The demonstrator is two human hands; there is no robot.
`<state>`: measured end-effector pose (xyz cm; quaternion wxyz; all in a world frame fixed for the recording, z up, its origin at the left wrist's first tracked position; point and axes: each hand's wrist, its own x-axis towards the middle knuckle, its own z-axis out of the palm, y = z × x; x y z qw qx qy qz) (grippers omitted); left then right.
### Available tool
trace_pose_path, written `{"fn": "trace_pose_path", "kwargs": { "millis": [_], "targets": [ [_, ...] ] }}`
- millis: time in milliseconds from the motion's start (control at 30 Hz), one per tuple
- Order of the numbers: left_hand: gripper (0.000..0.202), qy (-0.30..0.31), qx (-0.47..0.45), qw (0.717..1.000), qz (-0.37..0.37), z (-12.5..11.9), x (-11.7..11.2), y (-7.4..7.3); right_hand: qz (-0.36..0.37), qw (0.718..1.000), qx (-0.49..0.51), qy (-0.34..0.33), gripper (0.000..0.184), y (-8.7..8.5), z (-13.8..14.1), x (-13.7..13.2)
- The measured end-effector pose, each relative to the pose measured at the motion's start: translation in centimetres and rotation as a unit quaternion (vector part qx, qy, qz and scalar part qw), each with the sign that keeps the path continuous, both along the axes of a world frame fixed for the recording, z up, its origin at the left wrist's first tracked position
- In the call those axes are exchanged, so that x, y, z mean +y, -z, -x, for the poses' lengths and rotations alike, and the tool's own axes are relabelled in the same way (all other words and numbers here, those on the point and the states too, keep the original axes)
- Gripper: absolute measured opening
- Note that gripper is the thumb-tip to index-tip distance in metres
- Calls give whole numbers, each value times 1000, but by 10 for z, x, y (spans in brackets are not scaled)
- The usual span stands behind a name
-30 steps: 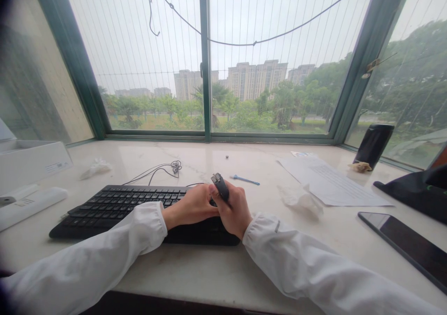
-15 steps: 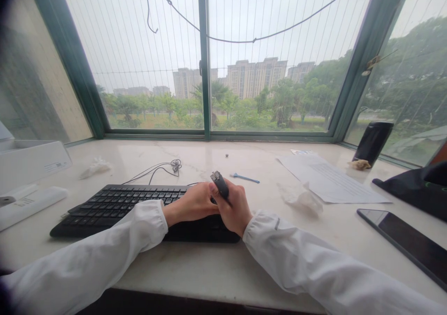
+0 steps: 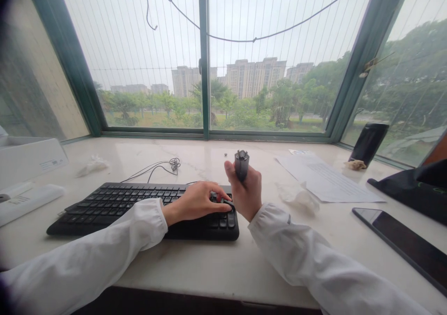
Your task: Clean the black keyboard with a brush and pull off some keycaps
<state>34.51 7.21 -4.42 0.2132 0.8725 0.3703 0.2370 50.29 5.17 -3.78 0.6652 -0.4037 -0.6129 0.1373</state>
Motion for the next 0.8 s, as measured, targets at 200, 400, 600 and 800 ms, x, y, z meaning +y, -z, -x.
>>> {"fn": "trace_pose_path", "kwargs": {
  "millis": [200, 400, 600, 800],
  "targets": [
    [36, -5, -30, 999, 31, 2, -1, -5, 59, 997, -50, -23, 50, -14, -33, 28],
    [37, 6, -89, 993, 74, 8, 5, -5, 159, 942, -256, -146, 47, -18, -46, 32],
    [33, -15, -116, 991, 59, 12, 11, -4, 205, 904, -281, -247, 40, -6, -47, 41],
    [39, -40, -193, 978, 72, 12, 15, -6, 281, 899, -190, -277, 57, -9, -44, 40]
  ]
}}
